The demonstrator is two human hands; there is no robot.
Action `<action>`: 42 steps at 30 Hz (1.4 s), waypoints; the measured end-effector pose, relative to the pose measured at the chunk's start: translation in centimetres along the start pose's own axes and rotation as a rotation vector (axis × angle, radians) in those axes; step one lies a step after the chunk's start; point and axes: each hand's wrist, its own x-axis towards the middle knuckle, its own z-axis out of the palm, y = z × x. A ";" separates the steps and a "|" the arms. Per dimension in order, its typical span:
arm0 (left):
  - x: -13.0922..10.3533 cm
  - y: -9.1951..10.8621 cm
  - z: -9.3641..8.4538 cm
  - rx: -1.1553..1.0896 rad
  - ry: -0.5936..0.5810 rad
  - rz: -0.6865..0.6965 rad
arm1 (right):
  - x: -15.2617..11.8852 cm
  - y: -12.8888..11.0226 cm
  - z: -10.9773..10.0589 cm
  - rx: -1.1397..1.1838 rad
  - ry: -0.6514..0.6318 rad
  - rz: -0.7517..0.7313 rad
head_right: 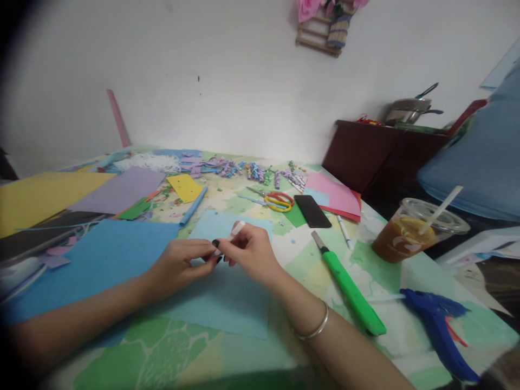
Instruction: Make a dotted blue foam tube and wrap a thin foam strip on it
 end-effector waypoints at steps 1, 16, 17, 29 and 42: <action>0.0 0.0 0.0 0.004 0.003 -0.009 | 0.0 0.0 0.0 -0.016 0.011 -0.006; 0.4 0.0 -0.5 -0.326 -0.183 -0.243 | -0.2 -0.3 -0.8 0.106 -0.183 -0.039; 0.5 0.0 -0.5 -0.327 -0.188 -0.255 | -0.2 -0.3 -0.7 0.109 -0.172 -0.031; 0.4 -0.5 -0.3 -0.236 -0.074 -0.205 | 0.0 -0.3 -0.6 0.052 -0.077 -0.001; 0.2 -0.4 -0.2 -0.266 0.087 -0.267 | 0.3 0.6 -0.6 -0.040 -0.018 -0.016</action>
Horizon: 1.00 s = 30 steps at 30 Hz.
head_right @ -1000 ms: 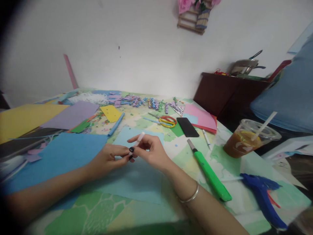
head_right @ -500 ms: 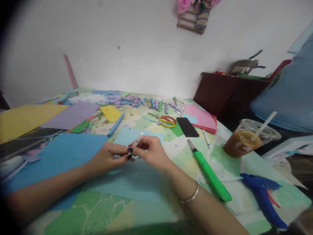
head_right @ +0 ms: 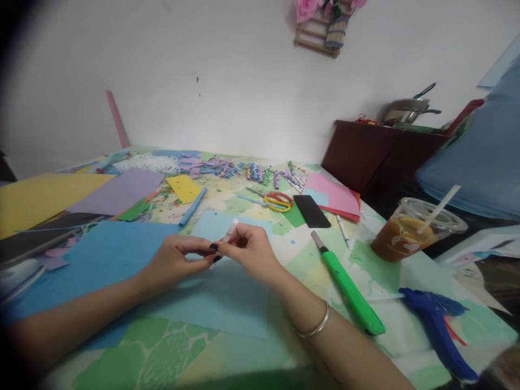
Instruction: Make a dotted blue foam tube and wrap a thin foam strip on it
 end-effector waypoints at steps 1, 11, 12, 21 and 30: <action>0.0 0.0 0.1 0.001 0.004 0.008 | 0.0 0.1 0.0 -0.021 0.009 -0.001; -0.2 0.6 0.5 0.041 -0.031 -0.033 | -0.3 -0.3 0.6 -0.321 0.130 -0.097; -0.2 0.5 0.5 0.051 -0.043 -0.033 | -0.4 -0.4 0.6 -0.361 0.143 -0.114; -0.1 0.6 0.4 0.045 -0.152 -0.047 | -0.5 -1.2 0.2 0.061 -0.126 -0.013; 0.3 0.7 0.3 -0.078 -0.158 -0.243 | -0.1 -1.1 0.3 0.183 -0.065 0.024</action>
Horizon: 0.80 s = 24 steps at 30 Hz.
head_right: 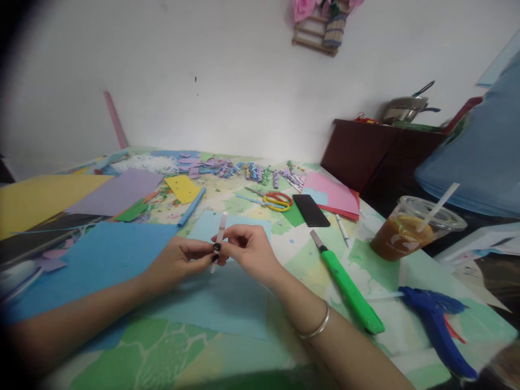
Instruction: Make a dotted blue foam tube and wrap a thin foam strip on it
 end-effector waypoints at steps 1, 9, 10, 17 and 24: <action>0.0 -0.1 0.0 -0.011 0.002 -0.009 | 0.0 0.0 0.0 -0.008 0.004 -0.004; 0.0 -0.5 0.0 0.024 0.006 0.019 | 0.0 0.3 0.1 -0.063 0.023 -0.004; 0.0 -0.5 0.0 0.017 0.013 0.019 | 0.0 0.3 0.1 -0.088 0.031 -0.004; 0.0 -0.7 0.1 -0.034 0.100 0.021 | 0.0 0.3 0.1 -0.209 0.105 0.000; -0.4 -0.5 0.2 0.072 0.199 0.147 | 0.1 0.8 0.2 -0.264 0.157 -0.010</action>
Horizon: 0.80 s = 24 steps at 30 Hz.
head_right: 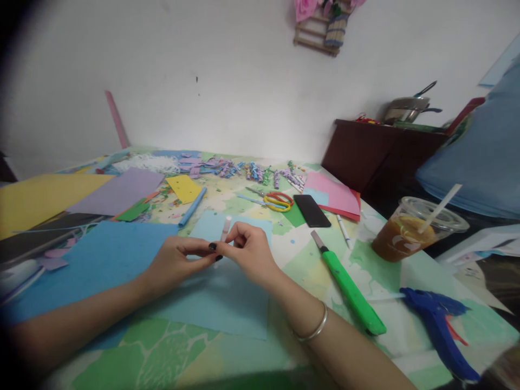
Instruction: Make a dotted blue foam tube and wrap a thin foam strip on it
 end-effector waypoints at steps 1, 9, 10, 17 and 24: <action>-0.1 0.1 0.0 0.030 0.013 0.034 | 0.0 0.1 0.0 0.000 0.012 -0.004; 0.2 0.2 -0.1 0.084 -0.049 0.029 | 0.0 -0.1 -0.1 0.153 -0.130 -0.051; 0.3 0.3 -0.2 0.070 -0.072 0.019 | 0.0 -0.1 -0.1 0.159 -0.144 -0.062; 0.4 0.3 -0.2 -0.035 -0.119 -0.065 | 0.1 0.1 -0.2 0.145 -0.103 -0.060; 0.3 0.4 -0.4 0.027 -0.165 0.028 | 0.0 0.1 -0.1 0.148 -0.118 -0.037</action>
